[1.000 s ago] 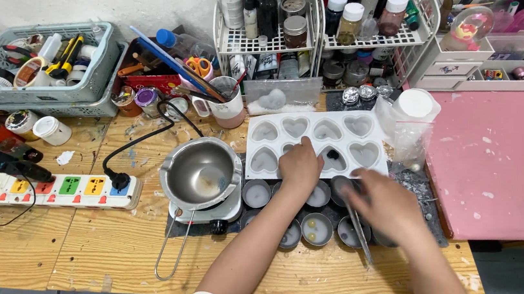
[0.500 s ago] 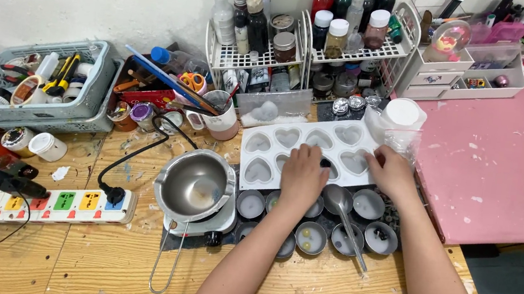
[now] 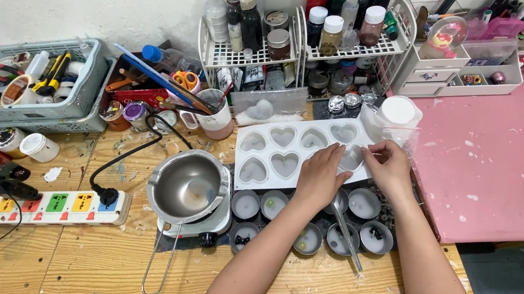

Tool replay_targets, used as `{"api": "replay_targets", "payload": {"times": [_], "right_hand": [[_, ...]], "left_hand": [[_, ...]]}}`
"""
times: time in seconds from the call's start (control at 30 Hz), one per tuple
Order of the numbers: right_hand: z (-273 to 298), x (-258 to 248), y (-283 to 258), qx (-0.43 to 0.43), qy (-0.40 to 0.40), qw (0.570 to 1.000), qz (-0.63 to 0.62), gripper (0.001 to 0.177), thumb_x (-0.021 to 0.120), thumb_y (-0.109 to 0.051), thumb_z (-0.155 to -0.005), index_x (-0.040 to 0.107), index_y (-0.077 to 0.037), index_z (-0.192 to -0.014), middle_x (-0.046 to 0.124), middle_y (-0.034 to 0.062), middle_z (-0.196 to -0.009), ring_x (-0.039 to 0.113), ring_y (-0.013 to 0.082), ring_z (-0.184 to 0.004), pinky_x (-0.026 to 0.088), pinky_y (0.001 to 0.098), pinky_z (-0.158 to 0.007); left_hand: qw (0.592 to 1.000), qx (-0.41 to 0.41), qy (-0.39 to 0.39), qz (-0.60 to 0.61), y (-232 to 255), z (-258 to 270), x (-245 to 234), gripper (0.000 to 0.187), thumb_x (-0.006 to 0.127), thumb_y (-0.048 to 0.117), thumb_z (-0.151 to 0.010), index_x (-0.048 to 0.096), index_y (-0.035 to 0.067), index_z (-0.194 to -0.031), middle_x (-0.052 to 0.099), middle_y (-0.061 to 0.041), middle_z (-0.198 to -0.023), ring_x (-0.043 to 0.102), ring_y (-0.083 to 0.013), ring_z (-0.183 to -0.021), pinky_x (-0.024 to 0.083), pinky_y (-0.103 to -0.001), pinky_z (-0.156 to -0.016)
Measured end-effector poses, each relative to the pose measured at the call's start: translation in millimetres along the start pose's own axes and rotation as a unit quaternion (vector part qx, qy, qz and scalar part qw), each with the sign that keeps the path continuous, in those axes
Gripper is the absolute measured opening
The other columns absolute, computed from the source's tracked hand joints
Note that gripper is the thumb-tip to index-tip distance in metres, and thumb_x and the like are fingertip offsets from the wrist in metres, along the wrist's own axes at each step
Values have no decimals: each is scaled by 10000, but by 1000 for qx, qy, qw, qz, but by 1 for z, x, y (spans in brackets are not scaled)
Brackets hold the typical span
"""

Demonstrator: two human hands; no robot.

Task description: Placing decorative items into candle molds and cleaning residue from a container.

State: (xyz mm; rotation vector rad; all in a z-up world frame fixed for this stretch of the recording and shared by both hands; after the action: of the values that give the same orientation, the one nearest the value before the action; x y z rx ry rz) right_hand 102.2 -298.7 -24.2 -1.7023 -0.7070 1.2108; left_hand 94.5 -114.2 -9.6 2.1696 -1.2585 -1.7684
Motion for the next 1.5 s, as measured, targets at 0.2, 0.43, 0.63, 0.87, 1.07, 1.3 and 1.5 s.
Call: {"api": "replay_targets", "payload": {"times": [0.2, 0.43, 0.63, 0.87, 1.07, 1.3, 1.5], "right_hand": [[-6, 2, 8, -3, 1, 988, -155, 216, 791, -135, -886, 714, 2, -1033, 750, 70, -981, 698, 112, -904, 557, 240, -795], [3, 3, -16, 10, -13, 991, -134, 318, 807, -143, -874, 689, -2, -1133, 746, 102, -1058, 698, 131, -990, 557, 267, -845], [-2, 4, -5, 13, -54, 990, -131, 395, 814, -89, -828, 651, 2, -1176, 697, 124, -1142, 668, 164, -1020, 561, 296, -866], [-16, -5, 22, 109, -99, 946, -288, 295, 614, -88, -902, 631, -23, -1189, 739, 136, -1156, 735, 219, -1037, 608, 329, -892], [-16, 9, 45, 19, -208, 978, 20, 256, 720, -75, -881, 732, 5, -1124, 782, 116, -1056, 726, 187, -985, 571, 311, -873], [8, 5, -8, -61, -289, 952, 87, 256, 783, -171, -826, 764, -27, -1036, 805, 116, -959, 748, 224, -902, 578, 349, -833], [0, 17, -3, -168, -81, 954, 236, 256, 820, -75, -730, 743, 1, -962, 723, 186, -993, 700, 374, -941, 550, 433, -860]], "left_hand": [[1000, -1, -26, 7, -3, 1, 1, 618, 665, 353, -959, 481, 73, -1479, 513, -118, -1511, 466, -304, -1400, 382, -477, -1116], [998, -9, -20, 59, 1, 3, -14, 667, 654, 371, -958, 436, 88, -1521, 477, -124, -1520, 476, -328, -1383, 393, -497, -1085], [999, 3, -5, 41, 13, 0, -21, 634, 653, 406, -958, 498, 147, -1515, 497, -127, -1516, 488, -338, -1367, 391, -528, -1091], [999, -12, -16, -46, 23, -7, -14, 611, 736, 531, -826, 636, 88, -1235, 662, -141, -1188, 682, -335, -1025, 541, -472, -843], [995, -43, 59, 64, 24, -6, -22, 284, 628, 338, -949, 735, 74, -955, 727, -169, -862, 693, -385, -789, 534, -504, -725], [995, -71, 50, 59, 16, -4, -22, 362, 623, 371, -973, 702, 29, -888, 718, -182, -849, 659, -405, -827, 519, -517, -751], [988, -100, 42, 113, 13, -3, -25, 314, 607, 359, -962, 708, 62, -967, 714, -116, -963, 691, -334, -901, 535, -457, -783]]}}
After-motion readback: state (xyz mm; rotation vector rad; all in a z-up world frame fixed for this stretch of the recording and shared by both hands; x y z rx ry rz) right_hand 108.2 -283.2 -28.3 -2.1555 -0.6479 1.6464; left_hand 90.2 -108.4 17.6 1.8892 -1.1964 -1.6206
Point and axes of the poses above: each hand's wrist, its own z-axis away from the middle knuckle, its own x-axis out of the palm, y = z × x, the point moved 5 cm from there along -z, towards the middle knuckle
